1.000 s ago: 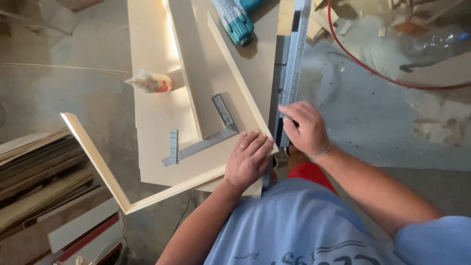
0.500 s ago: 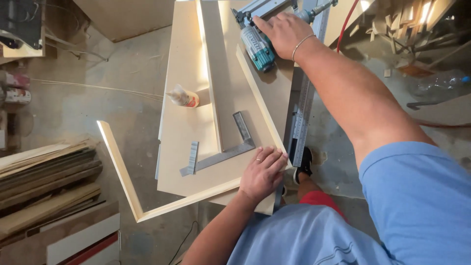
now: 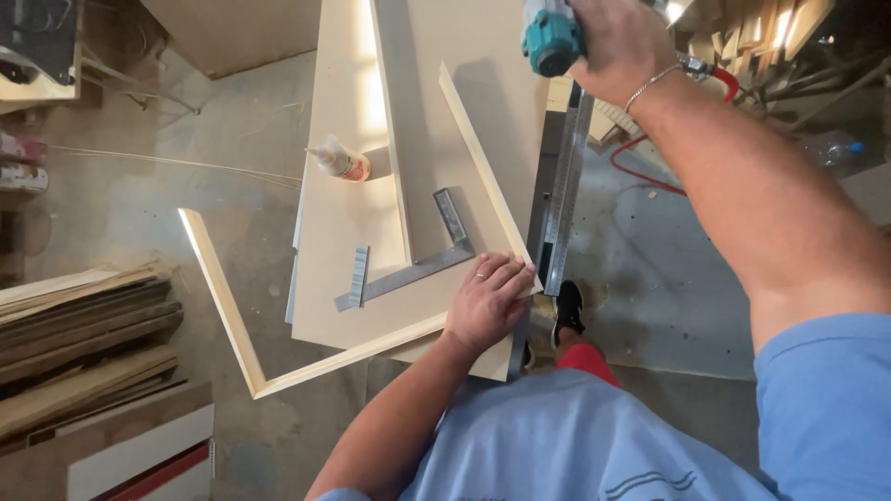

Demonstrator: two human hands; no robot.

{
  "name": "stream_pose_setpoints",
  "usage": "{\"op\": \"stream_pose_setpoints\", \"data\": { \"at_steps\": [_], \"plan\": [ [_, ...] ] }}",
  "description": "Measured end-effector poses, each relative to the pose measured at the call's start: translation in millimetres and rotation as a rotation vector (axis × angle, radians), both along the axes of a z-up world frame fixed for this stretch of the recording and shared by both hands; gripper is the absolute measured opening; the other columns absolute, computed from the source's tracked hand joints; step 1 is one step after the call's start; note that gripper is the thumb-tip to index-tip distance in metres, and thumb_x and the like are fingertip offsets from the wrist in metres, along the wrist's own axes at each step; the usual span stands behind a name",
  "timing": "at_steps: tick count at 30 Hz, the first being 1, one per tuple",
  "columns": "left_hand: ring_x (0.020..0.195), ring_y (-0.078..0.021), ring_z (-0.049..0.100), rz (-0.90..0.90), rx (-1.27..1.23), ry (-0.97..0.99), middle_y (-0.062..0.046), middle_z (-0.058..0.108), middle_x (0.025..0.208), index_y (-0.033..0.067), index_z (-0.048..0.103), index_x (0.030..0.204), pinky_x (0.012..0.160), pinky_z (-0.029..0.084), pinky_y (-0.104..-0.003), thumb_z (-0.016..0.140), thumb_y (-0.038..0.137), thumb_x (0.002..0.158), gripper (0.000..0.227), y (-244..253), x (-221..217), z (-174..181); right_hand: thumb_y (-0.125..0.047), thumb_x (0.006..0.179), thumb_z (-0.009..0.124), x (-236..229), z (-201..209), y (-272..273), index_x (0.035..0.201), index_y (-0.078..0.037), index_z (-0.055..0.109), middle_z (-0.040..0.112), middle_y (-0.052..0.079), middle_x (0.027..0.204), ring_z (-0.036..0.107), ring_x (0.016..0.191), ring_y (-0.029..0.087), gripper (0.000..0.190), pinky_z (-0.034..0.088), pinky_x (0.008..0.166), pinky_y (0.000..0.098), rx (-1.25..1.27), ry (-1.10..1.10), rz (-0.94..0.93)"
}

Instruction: Assembling a wooden frame by applying glue and using a pneumatic nail gun on a workbench.

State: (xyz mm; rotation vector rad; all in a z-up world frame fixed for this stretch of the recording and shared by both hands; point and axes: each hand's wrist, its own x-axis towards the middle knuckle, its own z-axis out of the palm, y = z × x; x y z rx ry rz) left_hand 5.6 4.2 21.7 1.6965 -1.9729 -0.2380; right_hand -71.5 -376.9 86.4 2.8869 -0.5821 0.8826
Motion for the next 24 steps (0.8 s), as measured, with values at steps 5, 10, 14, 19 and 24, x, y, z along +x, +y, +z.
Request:
{"op": "stream_pose_setpoints", "data": {
  "at_steps": [5, 10, 14, 19, 24],
  "plan": [
    [0.126, -0.035, 0.056, 0.004, 0.098, -0.007, -0.01, 0.066, 0.133, 0.0101, 0.061, 0.137, 0.114, 0.039, -0.056, 0.064, 0.025, 0.095, 0.044, 1, -2, -2, -0.015, 0.087, 0.071, -35, 20, 33, 0.137, -0.01, 0.065, 0.076, 0.016, 0.113, 0.068, 0.095, 0.05, 0.051, 0.055, 0.066, 0.0641, 0.261, -0.002, 0.035],
    [0.128, -0.0358, 0.055, -0.022, 0.124, 0.011, -0.011, 0.065, 0.134, 0.0076, 0.061, 0.138, 0.114, 0.038, -0.058, 0.069, 0.02, 0.09, 0.051, 1, -1, 2, -0.047, 0.097, 0.081, -105, -10, 74, 0.113, -0.016, 0.071, 0.075, 0.014, 0.084, 0.071, 0.075, 0.041, 0.036, 0.051, 0.054, 0.0542, 0.467, 0.009, -0.333],
    [0.125, -0.036, 0.057, -0.016, 0.081, 0.002, -0.012, 0.067, 0.132, 0.0058, 0.062, 0.137, 0.113, 0.04, -0.056, 0.07, 0.02, 0.091, 0.049, -1, -1, 3, -0.028, 0.097, 0.073, -155, 9, 113, 0.142, 0.001, 0.061, 0.059, 0.028, 0.143, 0.052, 0.132, 0.046, 0.055, 0.037, 0.114, 0.0485, 0.843, 0.004, -0.253],
    [0.128, -0.0347, 0.056, -0.003, 0.104, -0.019, -0.011, 0.066, 0.134, 0.008, 0.062, 0.137, 0.113, 0.04, -0.057, 0.067, 0.023, 0.095, 0.045, 1, -2, 0, -0.022, 0.098, 0.062, -206, -17, 159, 0.062, -0.005, 0.061, 0.063, 0.009, 0.059, 0.06, 0.052, 0.022, 0.04, 0.05, 0.067, 0.0377, 1.632, 0.042, -0.46],
    [0.127, -0.0274, 0.06, 0.099, 0.059, -0.072, -0.002, 0.068, 0.128, 0.0218, 0.067, 0.137, 0.117, 0.038, -0.049, 0.072, 0.033, 0.087, 0.052, 0, -6, -23, -0.019, 0.095, 0.065, -227, -51, 186, 0.073, 0.001, 0.063, 0.056, 0.013, 0.054, 0.061, 0.045, 0.022, 0.03, 0.058, 0.042, 0.0399, 2.06, -0.223, -0.36]
  ]
}}
